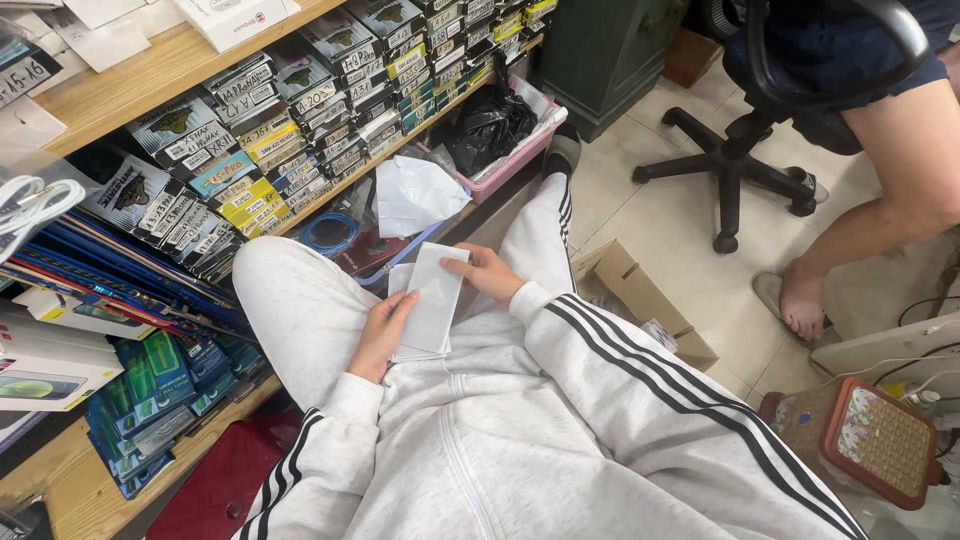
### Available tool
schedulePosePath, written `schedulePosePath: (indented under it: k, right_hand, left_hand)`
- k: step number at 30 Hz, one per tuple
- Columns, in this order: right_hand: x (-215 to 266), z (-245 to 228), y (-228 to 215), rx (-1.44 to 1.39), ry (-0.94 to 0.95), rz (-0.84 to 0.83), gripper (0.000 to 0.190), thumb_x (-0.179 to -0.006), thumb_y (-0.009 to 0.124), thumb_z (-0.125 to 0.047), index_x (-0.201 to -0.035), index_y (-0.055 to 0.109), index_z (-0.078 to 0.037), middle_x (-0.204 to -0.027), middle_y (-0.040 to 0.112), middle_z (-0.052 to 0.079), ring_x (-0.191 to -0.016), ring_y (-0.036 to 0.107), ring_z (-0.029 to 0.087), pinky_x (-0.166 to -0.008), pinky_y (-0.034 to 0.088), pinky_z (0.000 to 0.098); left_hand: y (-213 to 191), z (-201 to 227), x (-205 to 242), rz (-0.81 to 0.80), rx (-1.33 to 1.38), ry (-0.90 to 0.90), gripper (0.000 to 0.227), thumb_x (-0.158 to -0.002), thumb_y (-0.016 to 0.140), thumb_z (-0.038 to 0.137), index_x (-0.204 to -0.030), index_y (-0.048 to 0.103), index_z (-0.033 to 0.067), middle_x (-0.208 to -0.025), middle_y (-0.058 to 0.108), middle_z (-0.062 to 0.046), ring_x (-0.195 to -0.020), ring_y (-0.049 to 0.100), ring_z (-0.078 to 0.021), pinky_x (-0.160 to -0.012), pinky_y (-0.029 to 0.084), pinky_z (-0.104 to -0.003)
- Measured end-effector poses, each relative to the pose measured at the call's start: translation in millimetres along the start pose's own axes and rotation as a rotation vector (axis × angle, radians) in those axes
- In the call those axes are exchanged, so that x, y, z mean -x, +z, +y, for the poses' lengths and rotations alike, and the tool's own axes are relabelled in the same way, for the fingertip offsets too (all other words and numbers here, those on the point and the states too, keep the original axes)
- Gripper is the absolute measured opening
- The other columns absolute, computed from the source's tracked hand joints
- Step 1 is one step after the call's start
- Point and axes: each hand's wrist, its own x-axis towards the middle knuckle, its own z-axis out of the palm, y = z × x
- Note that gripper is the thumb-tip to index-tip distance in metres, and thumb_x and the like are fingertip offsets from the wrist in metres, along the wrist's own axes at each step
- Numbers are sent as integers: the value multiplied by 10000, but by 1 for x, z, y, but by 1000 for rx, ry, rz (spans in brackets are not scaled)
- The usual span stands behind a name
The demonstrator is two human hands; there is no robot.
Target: Removing a screen protector from its packaging and inspecting it while sitting at a service desk.
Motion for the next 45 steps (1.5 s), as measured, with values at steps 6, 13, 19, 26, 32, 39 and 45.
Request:
schedulePosePath:
  k: [6, 13, 19, 26, 32, 39, 45]
  right_hand:
    - [-2, 2, -1, -2, 5, -2, 195, -954, 702, -291, -1008, 705, -103, -955, 690, 71, -947, 639, 200, -867, 529, 338]
    - [-3, 4, -1, 11, -7, -16, 182, -965, 679, -272, -1011, 699, -96, -963, 678, 63, -940, 630, 190, -851, 524, 325]
    - [-3, 2, -1, 17, -16, -29, 175, -974, 669, -267, -1014, 697, -99, -975, 683, 64, -945, 637, 190, -849, 523, 324]
    - [5, -6, 2, 5, -21, -12, 205, -976, 670, -297, -997, 701, -95, -951, 683, 48, -913, 626, 181, -834, 522, 325]
    - [-12, 14, -5, 0, -35, -20, 220, -978, 681, -321, -1001, 705, -103, -965, 685, 42, -938, 632, 187, -853, 525, 344]
    - [-1, 1, 1, 4, 4, -36, 280, -971, 692, -331, -1068, 719, -70, -1039, 706, 92, -1006, 644, 224, -913, 528, 379]
    - [-14, 14, -9, -10, -30, 38, 275, -972, 695, -327, -1089, 715, -79, -1053, 704, 75, -1019, 642, 208, -909, 533, 374]
  left_hand:
    - [-1, -5, -5, -11, -15, 5, 372, -982, 686, 372, -1206, 742, 80, -1067, 711, -79, -1055, 611, -156, -1016, 464, -357]
    - [0, -4, -3, -7, -14, 16, 359, -981, 689, 359, -1192, 746, 74, -1033, 700, -73, -1022, 602, -155, -1002, 465, -347]
    - [0, -2, -1, -8, -26, 14, 354, -980, 687, 366, -1187, 748, 85, -1029, 699, -65, -1030, 607, -150, -997, 466, -348]
    - [4, 11, 10, 8, -8, -13, 533, -959, 702, 404, -1318, 662, 11, -1292, 651, -162, -1243, 559, -219, -1103, 412, -396]
    - [4, 20, 13, -12, -13, -54, 655, -957, 684, 436, -1396, 577, -38, -1428, 563, -238, -1376, 488, -297, -1167, 357, -438]
    - [2, 6, 4, -35, -80, -55, 560, -975, 665, 442, -1350, 647, 26, -1424, 593, -179, -1391, 477, -265, -1161, 359, -429]
    - [7, 30, 22, -30, -90, -74, 669, -1005, 570, 487, -1432, 533, -27, -1523, 462, -242, -1470, 363, -331, -1211, 278, -466]
